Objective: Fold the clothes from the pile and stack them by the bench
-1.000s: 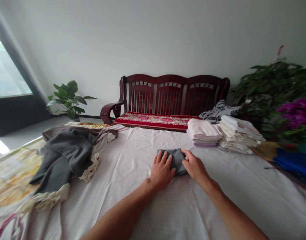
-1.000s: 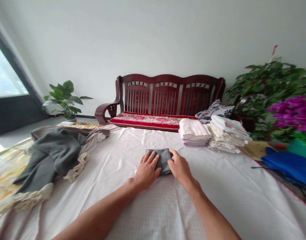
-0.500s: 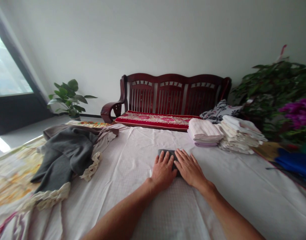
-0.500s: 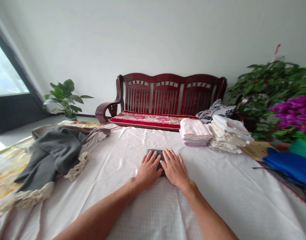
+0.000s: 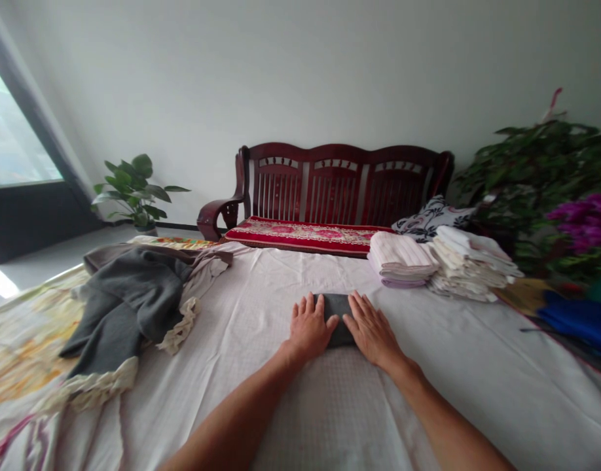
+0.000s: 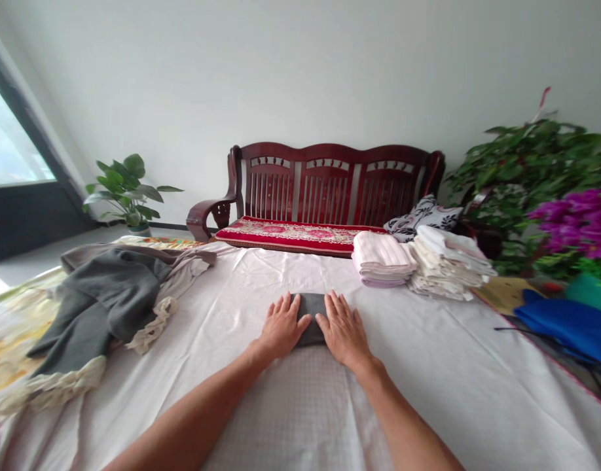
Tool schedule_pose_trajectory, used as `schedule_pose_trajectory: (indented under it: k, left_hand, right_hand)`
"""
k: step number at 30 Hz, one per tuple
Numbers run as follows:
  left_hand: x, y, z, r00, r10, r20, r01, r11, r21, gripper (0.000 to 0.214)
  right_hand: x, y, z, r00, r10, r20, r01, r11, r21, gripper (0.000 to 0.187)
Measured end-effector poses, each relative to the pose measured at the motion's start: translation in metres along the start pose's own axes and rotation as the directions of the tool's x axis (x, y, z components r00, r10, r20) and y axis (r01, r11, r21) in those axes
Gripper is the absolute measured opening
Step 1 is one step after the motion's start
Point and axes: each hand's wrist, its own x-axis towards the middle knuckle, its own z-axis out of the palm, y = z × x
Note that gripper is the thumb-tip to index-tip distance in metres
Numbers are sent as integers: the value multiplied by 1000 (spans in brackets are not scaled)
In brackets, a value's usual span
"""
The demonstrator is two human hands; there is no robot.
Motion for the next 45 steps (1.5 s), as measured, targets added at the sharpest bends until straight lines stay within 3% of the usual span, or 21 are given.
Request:
schedule_pose_trajectory:
  k: [6,11,15,19,22,24,26,33,40,42,45]
  left_hand:
    - [-1,-1,-1,996,-76,-54,73,996,-49,62]
    - [3,-6,7,990,-43,-131,-11,923,-384,60]
    - [8,-6,14,974,-159,-162,-4,702,-713,68]
    - [10,-1,9,947,-316,61,185,379,-907,76]
    - [8,3,0,934,-225,277,309,119,-944,60]
    - [7,5,-5,931,-115,348,354,35,-935,47]
    - [4,8,-6,935,-66,347,349,20,-937,46]
    - [-1,17,2,964,-61,258,263,82,-961,44]
    - [-2,18,-2,944,-128,304,299,-63,-952,48]
    - [-3,19,-4,952,-153,264,255,-76,-964,48]
    - [-3,21,-6,980,-167,111,112,-6,-994,43]
  right_hand:
    - [-1,1,4,999,40,-5,-40,999,-16,65]
    - [-1,3,5,999,33,-29,-33,999,0,65]
    - [1,5,5,998,-1,-64,3,1000,25,65]
    - [1,8,8,992,-30,-120,39,997,70,66]
    - [2,11,10,986,-45,-162,65,991,115,66]
    - [1,13,10,984,-54,-171,80,986,148,65]
    - [1,14,9,984,-68,-165,98,978,183,65]
    - [-1,17,6,986,-70,-150,109,957,269,67]
    - [0,13,1,964,-12,-267,98,946,309,67]
    - [1,12,-5,947,28,-319,80,943,322,66]
    - [1,9,-16,912,118,-392,45,923,382,57]
